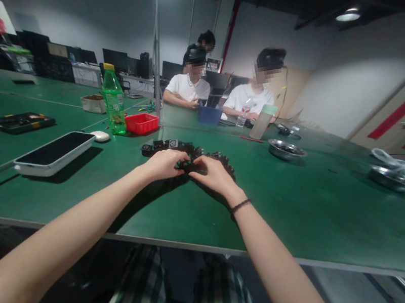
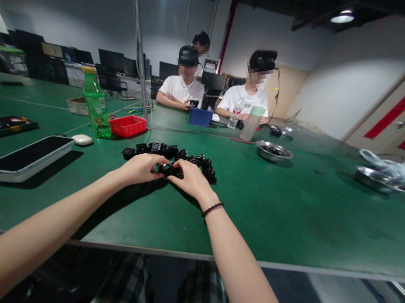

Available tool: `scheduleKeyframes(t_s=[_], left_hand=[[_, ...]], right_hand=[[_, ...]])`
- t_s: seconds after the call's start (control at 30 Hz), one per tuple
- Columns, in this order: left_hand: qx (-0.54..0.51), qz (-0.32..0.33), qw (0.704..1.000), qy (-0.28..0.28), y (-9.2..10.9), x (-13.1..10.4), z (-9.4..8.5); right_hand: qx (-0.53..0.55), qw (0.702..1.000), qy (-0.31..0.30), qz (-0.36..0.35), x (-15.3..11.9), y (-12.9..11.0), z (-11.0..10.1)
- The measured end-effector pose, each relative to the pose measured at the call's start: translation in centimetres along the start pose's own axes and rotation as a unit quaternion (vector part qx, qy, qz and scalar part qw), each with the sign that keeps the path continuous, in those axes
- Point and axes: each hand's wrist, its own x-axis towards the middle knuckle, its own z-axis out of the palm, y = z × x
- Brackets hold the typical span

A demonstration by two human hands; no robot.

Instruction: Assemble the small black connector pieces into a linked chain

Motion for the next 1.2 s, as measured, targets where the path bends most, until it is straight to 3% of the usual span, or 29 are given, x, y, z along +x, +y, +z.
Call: scheduleKeyframes(t_s=[0.73, 1.2], left_hand=[[0.007, -0.046, 0.999, -0.024, 0.46, -0.12, -0.57], [0.001, -0.035, 0.999, -0.017, -0.05, -0.01, -0.17]], right_hand=[[-0.001, 1.0, 0.016, -0.002, 0.07, 0.35, 0.12], [-0.001, 1.0, 0.012, 0.002, 0.11, 0.13, 0.05]])
